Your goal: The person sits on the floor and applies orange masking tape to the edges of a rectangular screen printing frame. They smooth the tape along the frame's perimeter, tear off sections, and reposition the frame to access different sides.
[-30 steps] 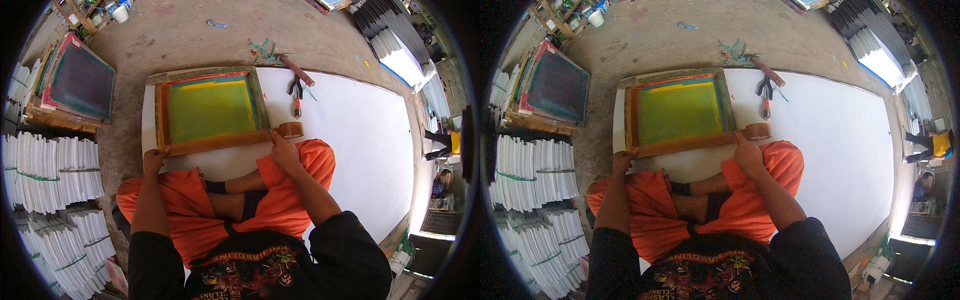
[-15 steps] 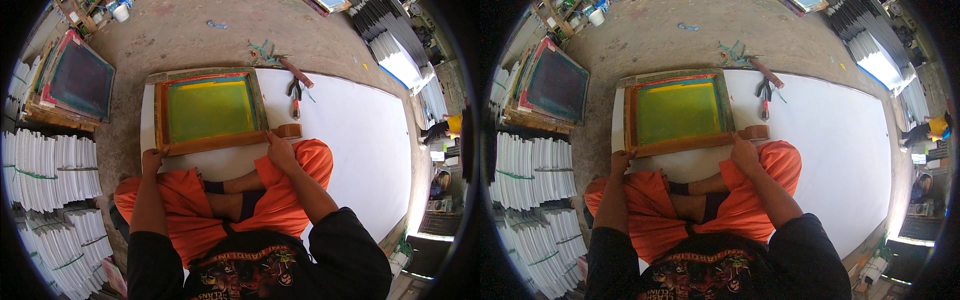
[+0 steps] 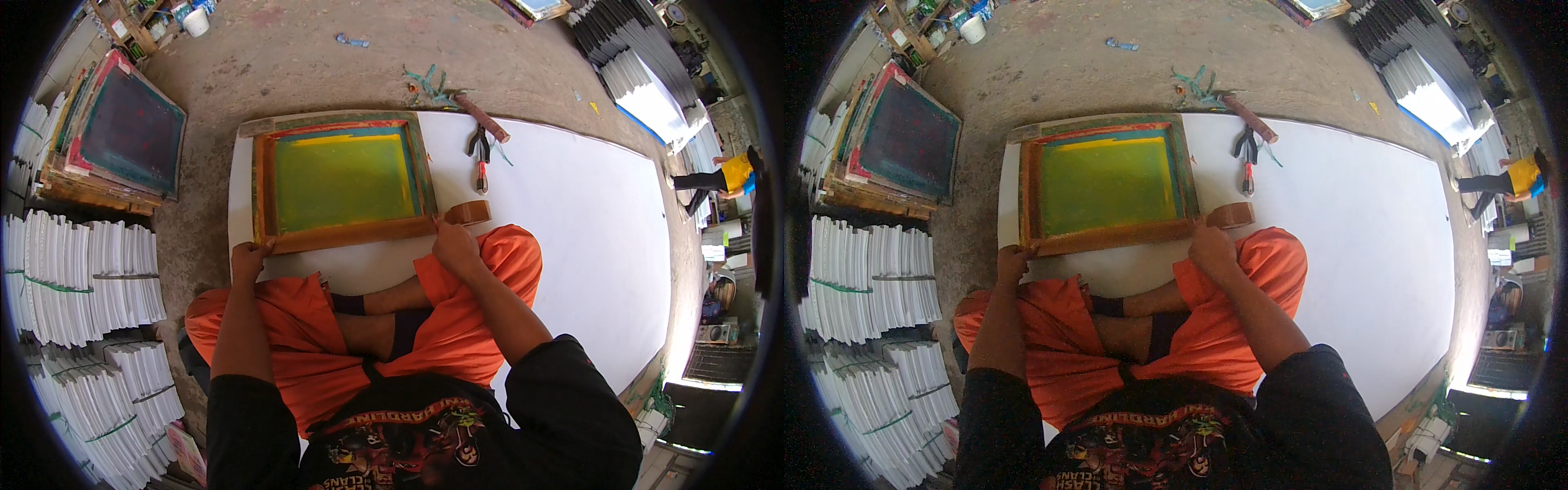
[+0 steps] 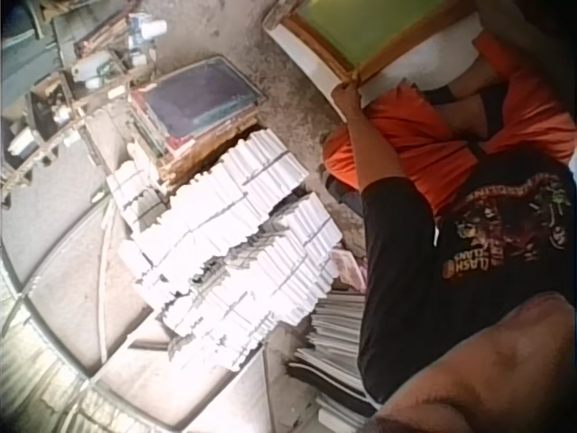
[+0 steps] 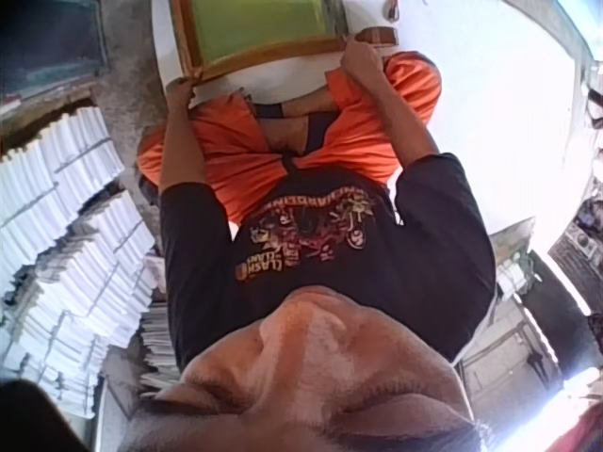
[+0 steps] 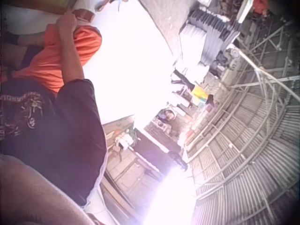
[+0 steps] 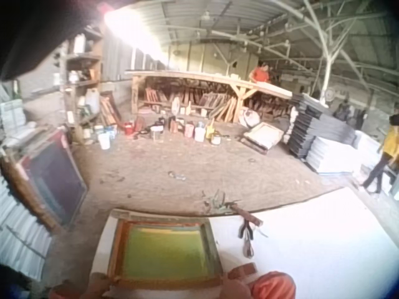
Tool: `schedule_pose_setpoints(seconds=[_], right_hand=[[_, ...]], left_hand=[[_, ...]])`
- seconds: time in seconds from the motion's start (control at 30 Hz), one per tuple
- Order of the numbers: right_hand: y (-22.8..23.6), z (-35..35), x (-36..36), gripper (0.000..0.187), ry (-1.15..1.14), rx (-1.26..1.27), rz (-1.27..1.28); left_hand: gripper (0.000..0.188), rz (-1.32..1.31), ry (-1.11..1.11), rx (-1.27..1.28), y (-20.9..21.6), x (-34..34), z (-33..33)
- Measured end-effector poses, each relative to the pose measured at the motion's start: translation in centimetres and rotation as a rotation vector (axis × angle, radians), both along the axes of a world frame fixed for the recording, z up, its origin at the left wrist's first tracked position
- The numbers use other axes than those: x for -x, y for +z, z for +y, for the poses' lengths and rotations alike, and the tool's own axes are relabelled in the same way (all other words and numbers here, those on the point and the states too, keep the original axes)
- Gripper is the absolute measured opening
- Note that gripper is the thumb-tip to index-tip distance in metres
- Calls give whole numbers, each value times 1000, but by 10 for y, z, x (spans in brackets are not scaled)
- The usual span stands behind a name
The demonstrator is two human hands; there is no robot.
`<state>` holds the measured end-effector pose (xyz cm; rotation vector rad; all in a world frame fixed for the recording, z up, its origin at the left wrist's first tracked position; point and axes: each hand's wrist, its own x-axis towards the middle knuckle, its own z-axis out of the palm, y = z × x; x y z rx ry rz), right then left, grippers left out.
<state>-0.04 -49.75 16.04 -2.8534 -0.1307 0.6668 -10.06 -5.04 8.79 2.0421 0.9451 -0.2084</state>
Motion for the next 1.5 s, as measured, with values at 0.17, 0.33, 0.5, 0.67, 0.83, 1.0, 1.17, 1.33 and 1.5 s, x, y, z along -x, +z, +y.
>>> schedule_pose_setpoints(seconds=[0.17,0.33,0.5,0.67,0.83,1.0,1.17,1.33,1.5], right_hand=[[10,0,4,27,19,51,28],[27,-5,5,27,9,-39,-97],[1,-14,-41,37,-227,-334,-193],[-66,3,-112,42,-388,-347,-175],[-49,37,-130,43,-518,-407,21],[-77,30,-161,42,-457,-372,-15],[-63,24,-159,42,-433,-354,-154],[0,16,-89,39,-254,-240,-258],[-18,-6,-6,31,-104,-281,-227]], left_hand=[[50,-5,2,-36,3,0,-4],[51,-13,-16,-43,-6,2,4],[47,-121,-17,33,-21,5,9],[49,-117,-25,39,-11,4,3],[51,-117,38,20,-18,12,9],[43,-83,22,46,-18,3,9],[43,-95,21,52,-14,-7,4],[50,-64,21,42,6,-4,1],[52,-88,20,82,-9,-7,6]])
